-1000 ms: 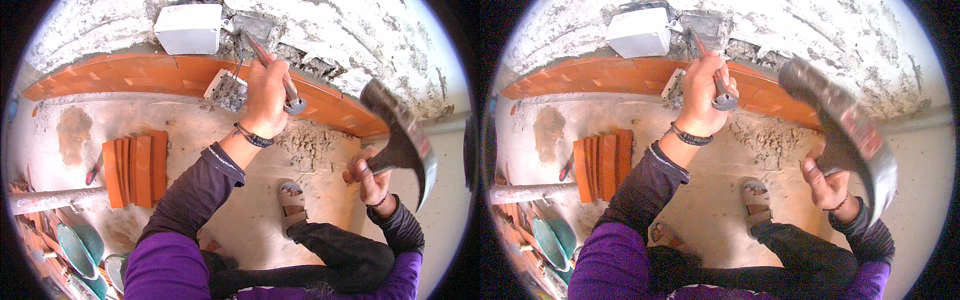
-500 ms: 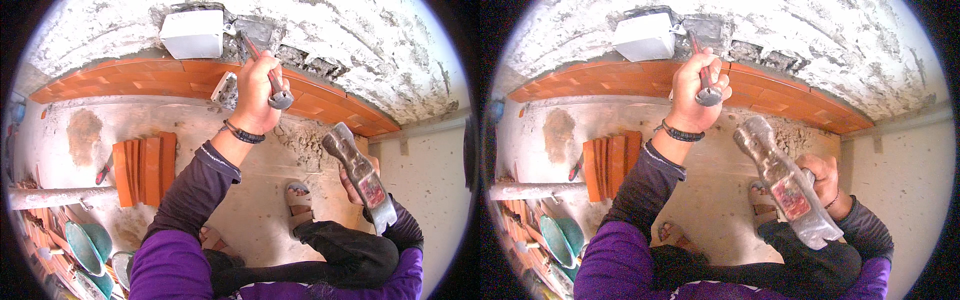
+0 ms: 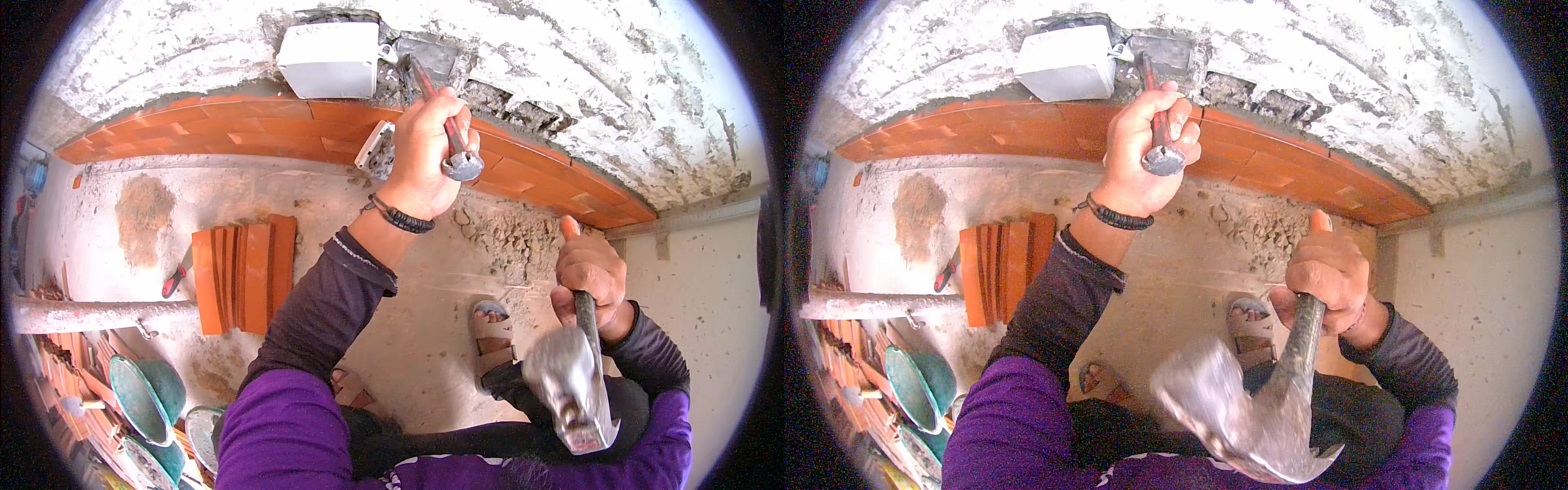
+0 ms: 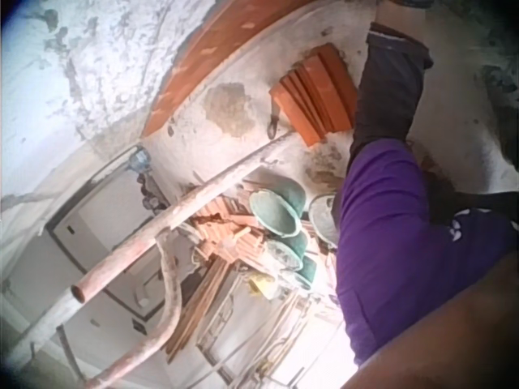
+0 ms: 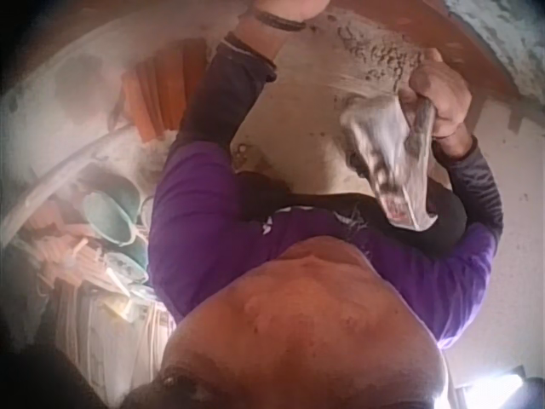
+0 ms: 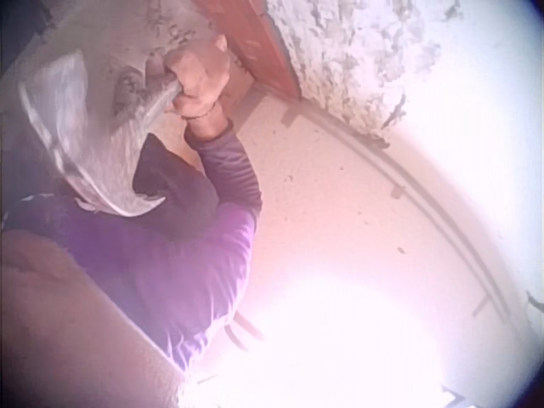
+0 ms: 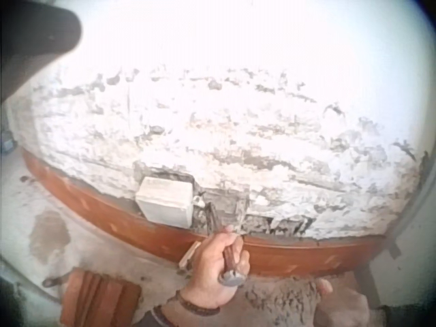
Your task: The person installs orange wall tiles along a wall using a hammer and chisel to adjust the fit. They then place a white electrical box into a cutout and secure it with a screwdriver.
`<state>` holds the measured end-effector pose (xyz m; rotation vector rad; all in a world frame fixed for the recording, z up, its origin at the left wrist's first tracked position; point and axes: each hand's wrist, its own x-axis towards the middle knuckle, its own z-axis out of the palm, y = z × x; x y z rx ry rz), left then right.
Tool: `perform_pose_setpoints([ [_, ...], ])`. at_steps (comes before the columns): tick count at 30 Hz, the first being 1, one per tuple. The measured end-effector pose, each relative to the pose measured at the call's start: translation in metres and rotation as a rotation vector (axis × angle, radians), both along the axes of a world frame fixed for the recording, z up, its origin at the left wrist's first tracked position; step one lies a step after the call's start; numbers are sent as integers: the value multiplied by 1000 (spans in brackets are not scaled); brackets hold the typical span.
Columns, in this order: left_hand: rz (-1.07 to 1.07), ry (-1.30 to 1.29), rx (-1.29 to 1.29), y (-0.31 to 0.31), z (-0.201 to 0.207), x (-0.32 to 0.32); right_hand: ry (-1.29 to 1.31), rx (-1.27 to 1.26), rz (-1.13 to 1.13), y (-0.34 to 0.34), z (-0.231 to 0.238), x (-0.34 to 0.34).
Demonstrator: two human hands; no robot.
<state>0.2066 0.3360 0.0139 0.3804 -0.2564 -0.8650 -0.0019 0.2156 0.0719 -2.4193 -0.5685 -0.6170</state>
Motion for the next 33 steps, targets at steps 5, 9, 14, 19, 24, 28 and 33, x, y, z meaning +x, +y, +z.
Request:
perform_pose_setpoints([
  [5,37,-44,60,0,1,1,335,-87,-390,-17,-15,6],
  [9,-10,-92,57,3,2,6,93,-97,-320,-22,-22,-8],
  [14,14,-43,62,-3,4,4,243,-164,-402,-21,-26,9],
  [19,81,-90,66,-6,6,2,199,-187,-291,-23,-15,1],
  [24,7,-52,146,-10,5,3,232,-138,-351,-25,-16,7],
  [28,119,-80,93,-21,4,-1,173,-183,-285,-37,-21,-2],
  [33,112,-54,153,-28,6,-3,323,13,-402,-36,-26,0],
])
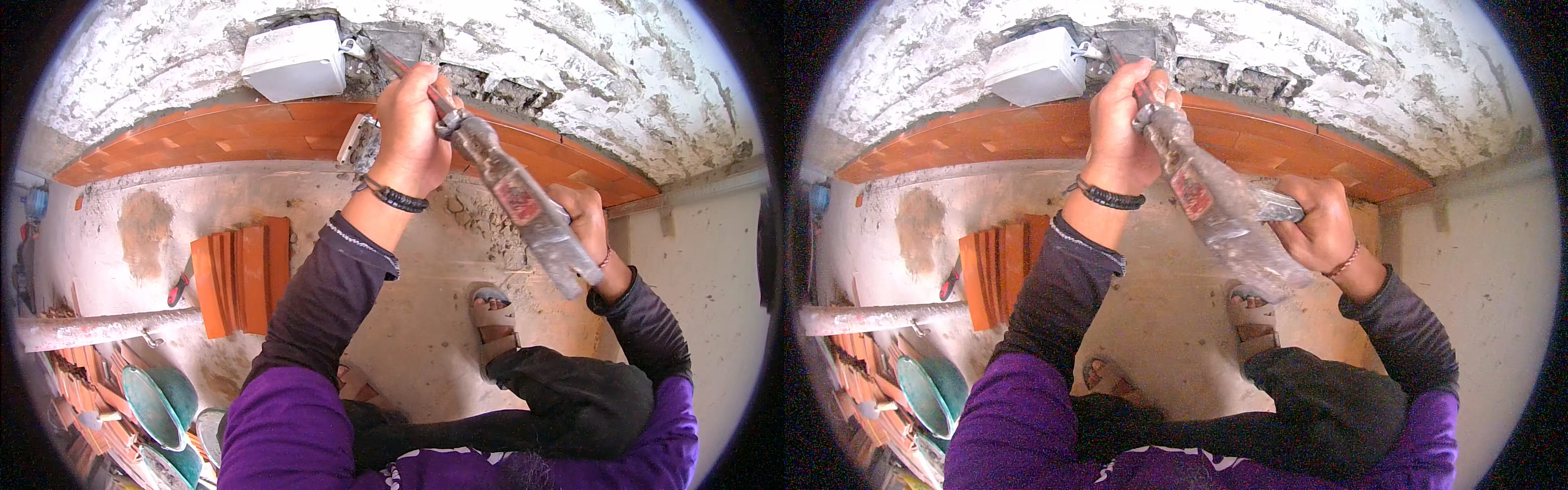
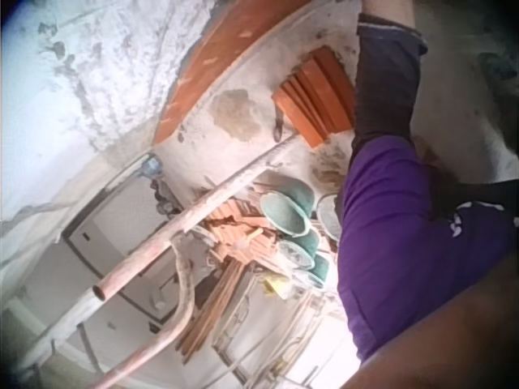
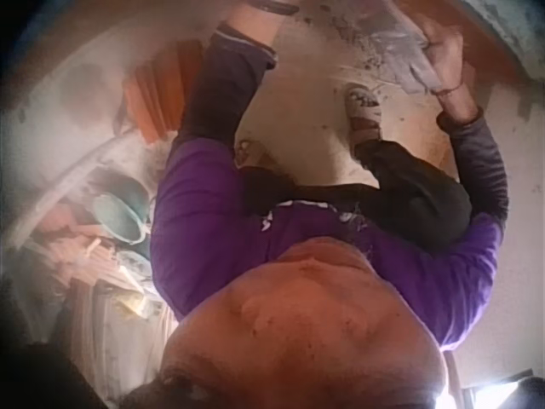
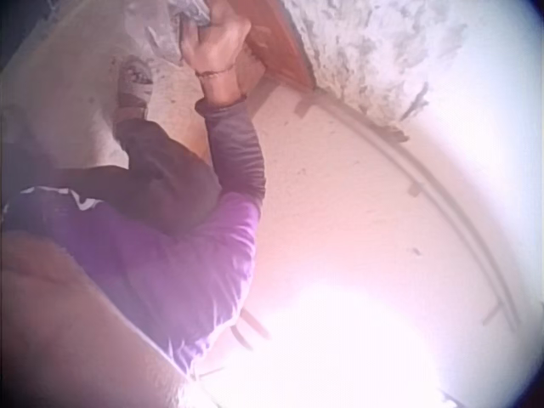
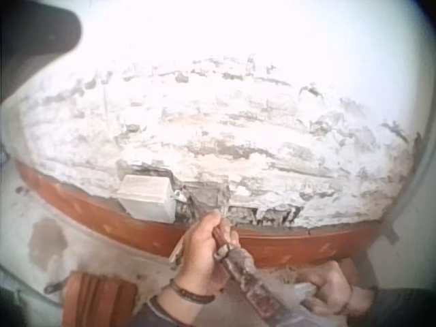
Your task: The person installs orange wall tiles along a wall using a hammer and chisel to adjust the fit. They then place a white electrical box into a cutout and secure it with a screwdriver.
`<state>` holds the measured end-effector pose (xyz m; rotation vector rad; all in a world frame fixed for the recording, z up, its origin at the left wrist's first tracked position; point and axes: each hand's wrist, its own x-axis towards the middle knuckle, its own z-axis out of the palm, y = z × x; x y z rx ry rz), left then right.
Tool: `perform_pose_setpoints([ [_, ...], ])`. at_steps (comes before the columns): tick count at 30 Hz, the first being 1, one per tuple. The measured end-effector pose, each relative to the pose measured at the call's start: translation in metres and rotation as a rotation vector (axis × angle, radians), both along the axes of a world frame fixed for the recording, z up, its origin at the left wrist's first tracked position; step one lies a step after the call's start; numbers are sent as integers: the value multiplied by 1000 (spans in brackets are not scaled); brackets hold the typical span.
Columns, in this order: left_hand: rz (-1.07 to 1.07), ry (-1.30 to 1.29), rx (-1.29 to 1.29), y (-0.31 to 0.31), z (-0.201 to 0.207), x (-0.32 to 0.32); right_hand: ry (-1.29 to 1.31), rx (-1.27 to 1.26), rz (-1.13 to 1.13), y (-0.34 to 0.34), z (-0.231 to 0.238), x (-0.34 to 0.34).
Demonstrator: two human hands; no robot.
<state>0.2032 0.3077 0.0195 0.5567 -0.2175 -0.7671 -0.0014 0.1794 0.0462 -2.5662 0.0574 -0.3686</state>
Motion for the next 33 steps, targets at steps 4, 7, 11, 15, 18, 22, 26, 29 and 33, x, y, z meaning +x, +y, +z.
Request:
perform_pose_setpoints([
  [4,101,-173,30,-12,1,-4,-92,222,-12,-10,-13,-9],
  [7,88,-83,70,-17,7,-7,-72,162,-17,-19,-12,-8],
  [11,347,-556,238,-33,-13,-1,-115,173,-52,2,2,-5],
  [15,785,-916,579,-45,-33,-17,-64,90,-84,-5,6,-15],
  [18,645,-770,654,-35,-47,-36,-17,235,-131,-2,8,-21],
  [22,463,-895,729,-3,-80,-65,40,276,-129,-19,-25,-42],
  [26,-67,-1125,968,62,-145,-111,368,89,-76,-47,-81,-70],
  [29,-446,-1254,1138,103,-195,-113,741,187,-208,-45,-117,-84],
  [33,-760,-1387,1286,130,-204,-105,927,239,-177,-46,-175,-94],
])
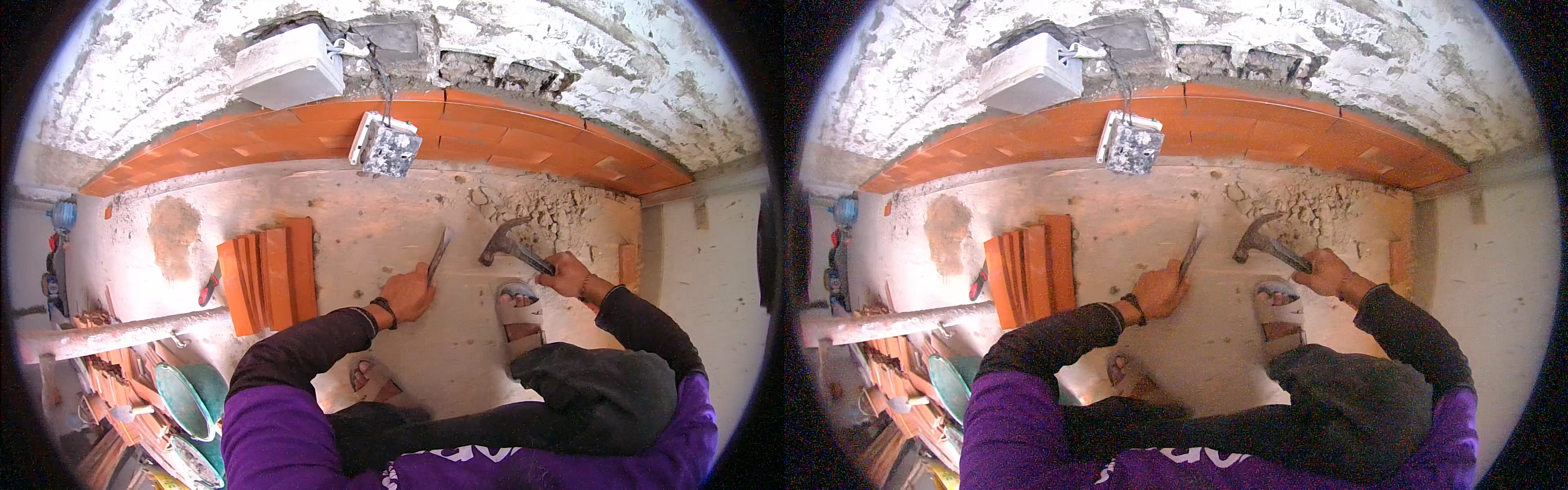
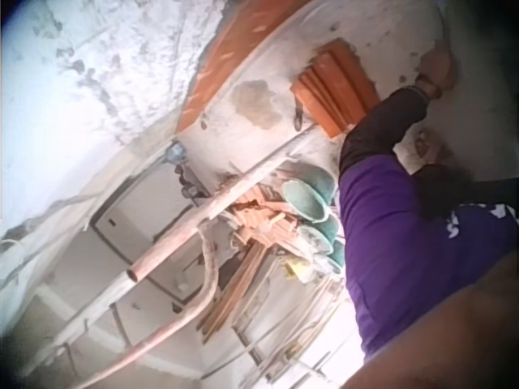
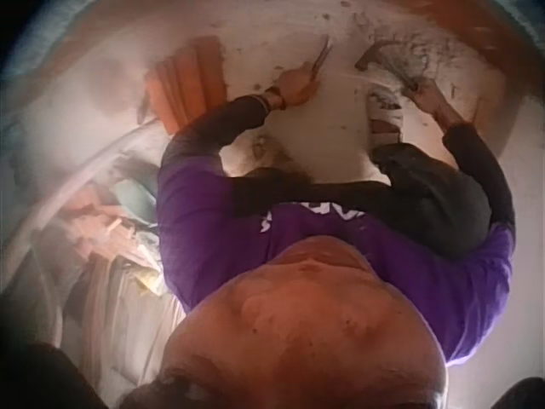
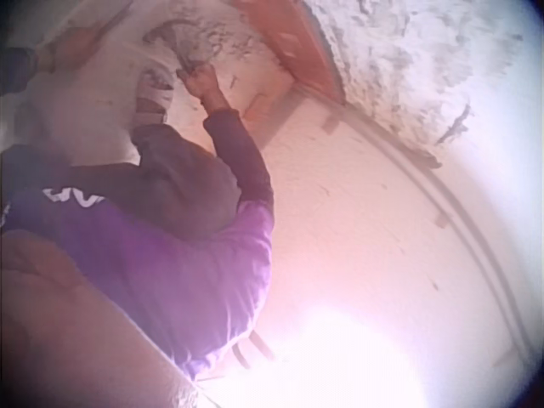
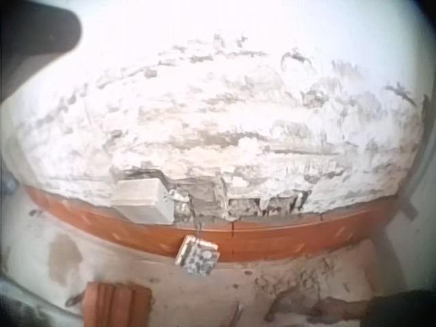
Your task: The person installs orange wall tiles along a wall using a hammer and chisel to adjust the fit. They then place a white electrical box into a cutout and secure it with a screwdriver.
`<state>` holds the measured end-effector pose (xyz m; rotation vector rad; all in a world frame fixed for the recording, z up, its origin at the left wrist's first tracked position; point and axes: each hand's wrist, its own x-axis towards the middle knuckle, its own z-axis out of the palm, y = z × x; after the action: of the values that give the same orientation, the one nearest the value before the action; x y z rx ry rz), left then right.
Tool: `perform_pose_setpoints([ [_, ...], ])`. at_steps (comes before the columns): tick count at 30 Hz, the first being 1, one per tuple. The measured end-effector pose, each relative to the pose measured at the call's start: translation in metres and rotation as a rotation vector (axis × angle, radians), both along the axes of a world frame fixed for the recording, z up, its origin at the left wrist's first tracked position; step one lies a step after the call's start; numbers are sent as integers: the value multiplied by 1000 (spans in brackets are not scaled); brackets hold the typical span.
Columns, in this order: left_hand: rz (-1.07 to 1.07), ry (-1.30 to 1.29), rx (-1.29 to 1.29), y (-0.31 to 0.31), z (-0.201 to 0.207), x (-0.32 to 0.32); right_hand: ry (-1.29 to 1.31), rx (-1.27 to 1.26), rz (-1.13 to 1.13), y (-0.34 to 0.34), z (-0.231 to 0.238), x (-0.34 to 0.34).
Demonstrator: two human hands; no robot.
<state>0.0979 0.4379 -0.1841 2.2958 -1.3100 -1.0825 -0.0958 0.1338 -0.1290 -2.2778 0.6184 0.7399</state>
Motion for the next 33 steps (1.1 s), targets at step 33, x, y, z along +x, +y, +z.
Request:
perform_pose_setpoints([
  [33,1134,787,-1217,-48,196,224,-939,-512,446,64,172,247],
])
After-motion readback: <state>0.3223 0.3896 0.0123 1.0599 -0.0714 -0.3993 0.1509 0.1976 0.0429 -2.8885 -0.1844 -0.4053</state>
